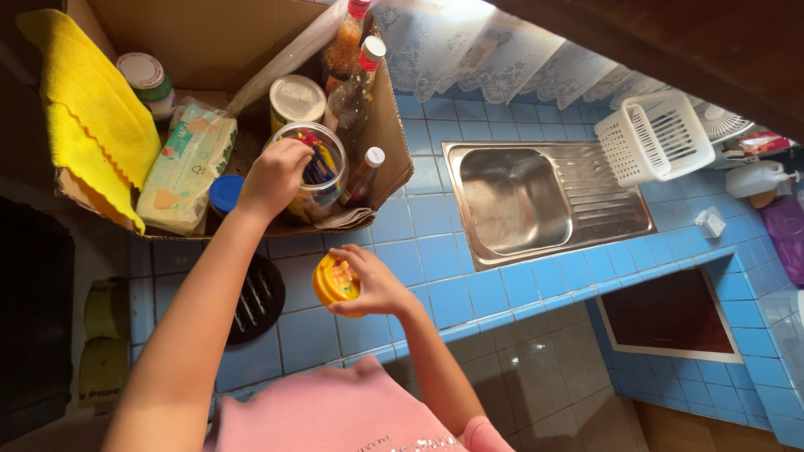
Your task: The person takes a pouch of collagen powder from the refrigerator, carries it to the dining table, and cuts it open with scissors. They scoop powder from the pouch into a glass of water, then open a small blue sachet and pour its contents into the glass.
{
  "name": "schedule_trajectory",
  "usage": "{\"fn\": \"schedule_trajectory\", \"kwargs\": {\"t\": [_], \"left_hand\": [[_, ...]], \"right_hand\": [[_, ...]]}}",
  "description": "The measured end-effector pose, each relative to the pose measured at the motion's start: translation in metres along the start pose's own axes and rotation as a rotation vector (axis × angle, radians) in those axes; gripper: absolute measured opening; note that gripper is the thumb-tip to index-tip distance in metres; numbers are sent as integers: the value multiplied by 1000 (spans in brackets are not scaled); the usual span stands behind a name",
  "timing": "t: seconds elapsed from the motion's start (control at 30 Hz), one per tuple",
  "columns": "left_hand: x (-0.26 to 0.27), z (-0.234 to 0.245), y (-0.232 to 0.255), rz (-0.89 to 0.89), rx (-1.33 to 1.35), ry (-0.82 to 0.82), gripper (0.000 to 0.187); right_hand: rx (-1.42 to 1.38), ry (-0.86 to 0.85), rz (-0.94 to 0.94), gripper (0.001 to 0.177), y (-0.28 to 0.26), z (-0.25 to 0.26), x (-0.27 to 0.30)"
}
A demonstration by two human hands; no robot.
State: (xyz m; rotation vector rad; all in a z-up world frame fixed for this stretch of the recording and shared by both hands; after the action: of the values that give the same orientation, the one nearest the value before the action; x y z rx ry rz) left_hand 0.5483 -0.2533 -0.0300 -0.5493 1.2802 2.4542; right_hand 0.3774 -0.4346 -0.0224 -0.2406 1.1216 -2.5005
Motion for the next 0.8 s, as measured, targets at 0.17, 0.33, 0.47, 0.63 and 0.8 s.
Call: {"fn": "schedule_trajectory", "kwargs": {"t": [0.17, 0.33, 0.47, 0.63, 0.8], "left_hand": [[-25, -30, 26, -437, -363, -67, 15], [-44, -1, 34, -432, -284, -26, 6], [-39, 94, 40, -357, -165, 267, 12], [9, 177, 43, -158, -322, 316, 7], [50, 150, 24, -136, -371, 23, 17]], "right_hand": [[-10, 57, 59, 103, -7, 9, -5], [-187, 208, 134, 99, -23, 50, -19], [-205, 420, 299, 98, -37, 83, -50], [66, 581, 310, 100, -44, 85, -139], [558, 265, 154, 105, -23, 34, -219]]}}
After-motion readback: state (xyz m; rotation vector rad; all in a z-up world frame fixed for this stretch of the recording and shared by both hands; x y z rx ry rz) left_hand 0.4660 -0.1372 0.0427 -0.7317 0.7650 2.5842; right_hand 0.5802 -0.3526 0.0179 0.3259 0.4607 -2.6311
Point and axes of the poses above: each hand's wrist, its own x-axis away from the middle knuckle, its own z-axis out of the back of the hand, y = z × x, the point moved 7 cm from there along -x, towards the middle knuckle, and after that the axes turned 9 degrees about y, right-handed, at the moved point
